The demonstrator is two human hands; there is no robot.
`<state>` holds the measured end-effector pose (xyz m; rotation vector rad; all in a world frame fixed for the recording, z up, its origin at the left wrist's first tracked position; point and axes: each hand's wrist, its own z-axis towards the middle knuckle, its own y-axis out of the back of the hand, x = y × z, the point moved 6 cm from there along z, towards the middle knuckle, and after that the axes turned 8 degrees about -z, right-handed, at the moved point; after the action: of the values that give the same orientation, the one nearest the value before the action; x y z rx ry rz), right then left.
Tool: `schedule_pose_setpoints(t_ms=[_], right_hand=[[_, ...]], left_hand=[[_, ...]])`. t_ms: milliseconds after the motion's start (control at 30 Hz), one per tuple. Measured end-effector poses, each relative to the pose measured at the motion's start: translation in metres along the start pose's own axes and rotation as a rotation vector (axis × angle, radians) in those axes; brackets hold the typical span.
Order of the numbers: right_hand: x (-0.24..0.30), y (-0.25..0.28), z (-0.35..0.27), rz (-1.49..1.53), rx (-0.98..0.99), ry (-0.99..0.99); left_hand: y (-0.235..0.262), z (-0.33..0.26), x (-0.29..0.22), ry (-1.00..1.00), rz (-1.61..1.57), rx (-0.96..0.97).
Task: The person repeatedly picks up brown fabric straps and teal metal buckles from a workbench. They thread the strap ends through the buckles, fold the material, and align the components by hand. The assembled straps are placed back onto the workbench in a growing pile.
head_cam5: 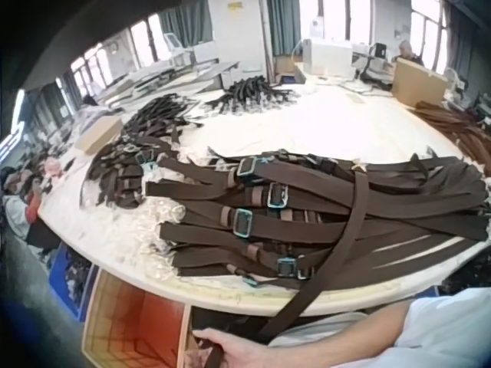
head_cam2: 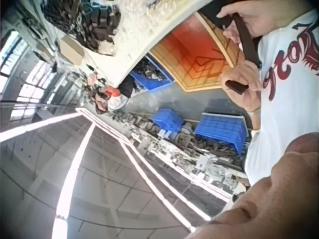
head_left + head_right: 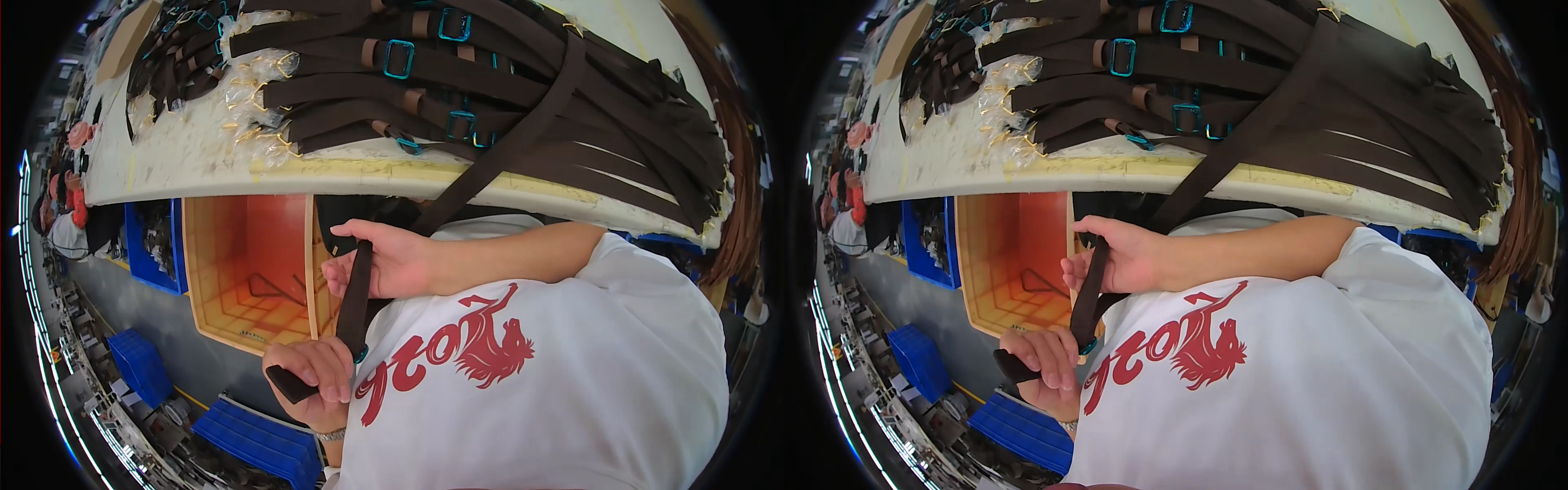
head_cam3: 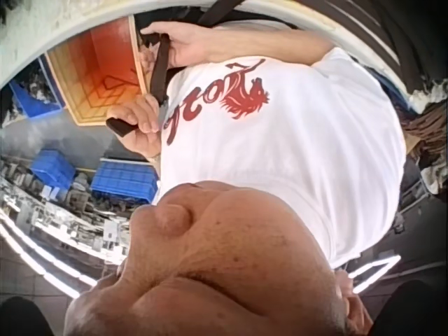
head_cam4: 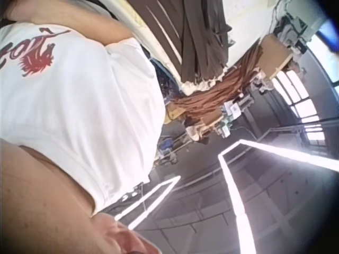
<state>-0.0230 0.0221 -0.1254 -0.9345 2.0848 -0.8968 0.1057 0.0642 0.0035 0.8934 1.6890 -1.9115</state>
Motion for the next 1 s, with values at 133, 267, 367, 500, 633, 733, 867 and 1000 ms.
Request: schedule_pose_setpoints(t_ms=[133, 267, 367, 500, 633, 733, 867, 1000], right_hand=[[-0.013, 0.004, 0.0, -0.397, 0.022, -0.102], [-0.016, 0.009, 0.006, -0.551, 0.02, -0.237], [-0.022, 0.001, -0.002, -0.28, 0.047, -0.221], [-0.009, 0.007, -0.002, -0.121, -0.151, -0.076], [0.023, -0.029, -0.02, -0.801, 0.272, 0.478], [0.022, -0.064, -0.046, -1.477, 0.27, 0.422], [0.001, -0.05, -0.037, -1.685, 0.371, 0.229], [0.001, -0.042, -0.028, -1.727, 0.369, 0.125]], left_hand=[[0.003, 0.001, -0.002, -0.004, -0.01, 0.043], [-0.013, 0.013, 0.003, 0.056, -0.069, 0.252], [-0.009, 0.016, 0.003, 0.038, -0.184, 0.435], [-0.012, 0.023, 0.004, 0.06, -0.159, 0.559], [-0.005, 0.032, 0.014, 0.202, -0.099, 0.517], [0.031, 0.012, 0.013, 0.047, 0.194, -0.085], [0.044, 0.016, 0.018, 0.185, 0.479, -0.203], [0.035, 0.021, 0.027, 0.281, 0.378, -0.149]])
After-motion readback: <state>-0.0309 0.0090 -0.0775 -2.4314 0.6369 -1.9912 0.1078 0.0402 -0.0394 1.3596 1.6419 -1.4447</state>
